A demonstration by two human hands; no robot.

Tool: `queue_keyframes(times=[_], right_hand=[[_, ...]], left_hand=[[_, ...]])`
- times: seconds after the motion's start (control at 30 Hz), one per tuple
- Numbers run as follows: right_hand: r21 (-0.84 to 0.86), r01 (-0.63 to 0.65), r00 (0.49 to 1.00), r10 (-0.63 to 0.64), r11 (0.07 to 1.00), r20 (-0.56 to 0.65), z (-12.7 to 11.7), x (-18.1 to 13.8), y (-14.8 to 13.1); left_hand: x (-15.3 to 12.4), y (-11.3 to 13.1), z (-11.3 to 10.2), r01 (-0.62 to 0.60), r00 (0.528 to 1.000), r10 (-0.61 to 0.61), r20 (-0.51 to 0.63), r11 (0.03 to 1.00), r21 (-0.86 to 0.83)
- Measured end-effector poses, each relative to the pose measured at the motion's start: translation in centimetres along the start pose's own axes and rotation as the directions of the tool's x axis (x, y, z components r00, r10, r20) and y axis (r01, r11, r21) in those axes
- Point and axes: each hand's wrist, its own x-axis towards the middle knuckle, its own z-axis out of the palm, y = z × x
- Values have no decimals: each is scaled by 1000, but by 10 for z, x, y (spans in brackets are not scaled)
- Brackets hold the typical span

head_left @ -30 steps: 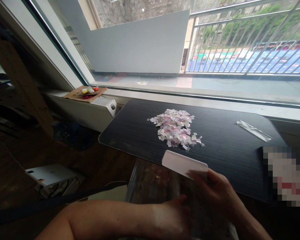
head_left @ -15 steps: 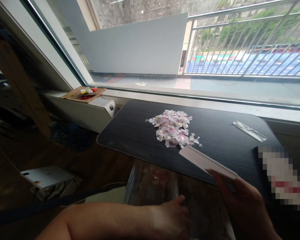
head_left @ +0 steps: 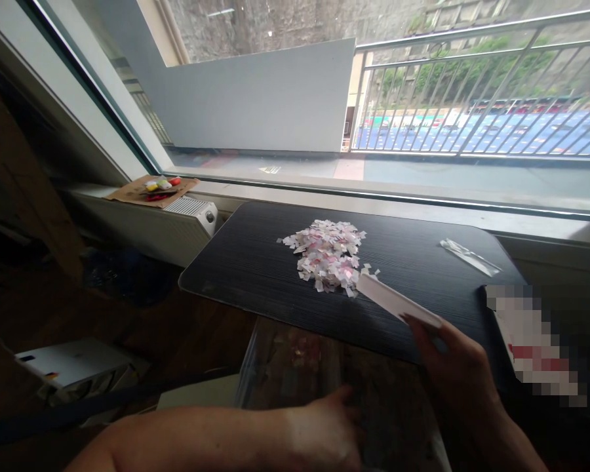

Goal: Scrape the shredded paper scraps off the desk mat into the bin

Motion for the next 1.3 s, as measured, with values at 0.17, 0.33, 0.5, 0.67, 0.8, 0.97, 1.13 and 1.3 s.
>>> queue_keyframes(times=[0.17, 0.33, 0.5, 0.67, 0.8, 0.97, 1.13, 1.3], right_hand=[[81, -34, 995, 27, 996, 93, 5, -8, -4], [56, -96, 994, 93, 994, 52, 4, -16, -9], [114, -58, 992, 44, 992, 119, 3, -19, -12], [164, -131, 986, 111, 978, 124, 6, -28, -19], [223, -202, 963, 152, 954, 223, 4, -33, -26], [248, -305, 946, 261, 920, 192, 2, -30, -29], [306, -315, 930, 228, 898, 288, 5, -32, -36], [262, -294, 943, 234, 919, 235, -1, -23, -34]], left_hand=[[3, 0, -1, -3, 999, 3, 43, 1000, -5], [4, 1, -3, 1, 999, -1, 40, 1000, 11], [4, 2, 5, 10, 1000, -10, 1, 1000, 22], [6, 1, 18, 9, 997, -3, -77, 997, 75], [7, 2, 16, 21, 995, -12, -102, 996, 88], [5, 2, 7, 20, 996, -13, -90, 997, 80], [5, 2, -1, 18, 999, -15, -39, 997, 69], [4, 3, 4, 30, 999, -30, -26, 999, 28]])
